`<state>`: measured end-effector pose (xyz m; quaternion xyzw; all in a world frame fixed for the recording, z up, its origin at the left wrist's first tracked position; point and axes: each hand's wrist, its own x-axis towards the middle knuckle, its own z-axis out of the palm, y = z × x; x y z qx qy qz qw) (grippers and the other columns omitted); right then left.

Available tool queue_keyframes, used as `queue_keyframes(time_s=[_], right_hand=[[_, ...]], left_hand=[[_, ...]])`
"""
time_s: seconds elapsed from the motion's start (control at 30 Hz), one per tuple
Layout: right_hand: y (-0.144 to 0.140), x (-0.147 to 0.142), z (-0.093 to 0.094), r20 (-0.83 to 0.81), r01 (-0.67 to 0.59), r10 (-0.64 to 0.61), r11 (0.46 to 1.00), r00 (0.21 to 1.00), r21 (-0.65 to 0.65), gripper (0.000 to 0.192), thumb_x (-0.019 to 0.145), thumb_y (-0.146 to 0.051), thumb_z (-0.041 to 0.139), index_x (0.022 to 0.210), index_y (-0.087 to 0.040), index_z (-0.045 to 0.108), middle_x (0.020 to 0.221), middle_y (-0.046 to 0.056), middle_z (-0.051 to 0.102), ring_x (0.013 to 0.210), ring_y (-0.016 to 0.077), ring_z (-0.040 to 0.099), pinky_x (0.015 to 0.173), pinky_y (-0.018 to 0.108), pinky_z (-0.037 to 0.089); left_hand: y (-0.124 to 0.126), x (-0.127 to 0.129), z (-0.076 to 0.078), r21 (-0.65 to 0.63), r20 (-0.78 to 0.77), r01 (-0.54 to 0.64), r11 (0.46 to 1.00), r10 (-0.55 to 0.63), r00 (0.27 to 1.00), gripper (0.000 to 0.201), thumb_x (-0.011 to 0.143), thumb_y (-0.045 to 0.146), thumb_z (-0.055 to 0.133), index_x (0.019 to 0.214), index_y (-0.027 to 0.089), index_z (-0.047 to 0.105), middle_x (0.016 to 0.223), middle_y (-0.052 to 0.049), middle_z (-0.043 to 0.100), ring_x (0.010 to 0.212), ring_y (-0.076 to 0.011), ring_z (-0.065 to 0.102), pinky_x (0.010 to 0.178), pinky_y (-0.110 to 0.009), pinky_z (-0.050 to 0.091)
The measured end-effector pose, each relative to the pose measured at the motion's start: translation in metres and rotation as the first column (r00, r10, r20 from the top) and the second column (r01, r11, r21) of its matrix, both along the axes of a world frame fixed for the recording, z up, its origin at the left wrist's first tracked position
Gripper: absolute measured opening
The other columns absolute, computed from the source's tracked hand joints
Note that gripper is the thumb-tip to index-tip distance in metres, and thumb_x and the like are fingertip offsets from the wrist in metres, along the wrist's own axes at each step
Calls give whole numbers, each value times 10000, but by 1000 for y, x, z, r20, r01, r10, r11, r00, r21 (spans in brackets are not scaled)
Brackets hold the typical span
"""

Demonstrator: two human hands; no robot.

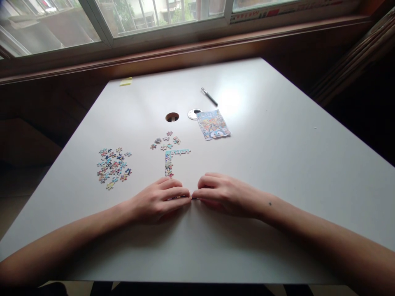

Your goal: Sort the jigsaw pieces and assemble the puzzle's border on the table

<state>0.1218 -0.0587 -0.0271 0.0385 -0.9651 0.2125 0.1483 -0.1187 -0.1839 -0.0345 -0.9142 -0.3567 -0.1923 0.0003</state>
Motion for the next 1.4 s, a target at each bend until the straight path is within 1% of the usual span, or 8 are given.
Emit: queue_keyframes(time_s=[0.3,0.43,0.57,0.6,0.67,0.77,0.87,1.4], right_hand=[[-1,-2,1,4,5,-5,1000,1000,25,235,1005,-183,490,1162,-189,664,910,83,612,782,155,547,692,270,462],[-1,-2,0,2,14,-14,1000,1000,13,210,998,-182,502,1131,-193,664,918,81,617,780,151,555,695,267,461],[-1,-1,0,34,15,-14,1000,999,-8,158,991,-177,511,1046,-183,659,935,84,609,785,149,545,707,269,453],[0,-1,-1,38,9,-8,1000,999,-12,152,989,-172,511,1035,-180,655,936,85,606,786,149,540,707,270,450],[0,-1,-2,39,-1,2,1000,999,-19,148,983,-156,510,1031,-172,649,941,89,600,793,151,530,707,273,444],[1,0,-3,37,-11,12,1000,999,-27,151,976,-138,511,1038,-165,646,952,95,597,808,156,525,712,279,443],[2,0,-3,34,-16,17,999,999,-31,151,978,-139,509,1036,-166,645,953,96,595,810,157,530,711,279,446],[1,-2,-4,16,-9,9,999,1000,-44,150,986,-141,507,1040,-168,645,957,100,605,819,162,544,724,280,448]], left_hand=[[-1,1,-2,6,22,0,1000,0,1000,231,983,197,518,1176,153,635,1134,-121,694,1011,-213,608,884,-363,477],[1,-2,0,-32,116,-11,999,15,993,202,943,186,562,1129,190,642,1132,-81,702,1016,-185,616,899,-337,488],[11,-23,10,-108,213,-260,959,278,937,142,905,200,586,1033,199,646,1079,-65,703,1025,-204,602,956,-378,479],[14,-31,13,-130,187,-326,936,346,919,186,897,246,603,1072,194,637,1111,-80,692,1066,-230,589,986,-412,465],[19,-46,16,-161,84,-398,903,414,906,436,857,401,664,1223,178,585,1263,-126,636,1201,-297,528,1050,-483,418],[21,-59,17,-192,-61,-412,891,408,911,818,774,644,697,1387,153,469,1475,-188,483,1371,-373,390,1113,-536,342],[18,-59,15,-195,-121,-415,889,398,910,958,761,761,644,1439,127,409,1547,-218,393,1429,-393,321,1147,-554,281],[15,-48,19,-256,-186,-419,871,381,906,860,810,760,582,1427,181,425,1579,-195,358,1450,-396,313,1179,-548,203]])
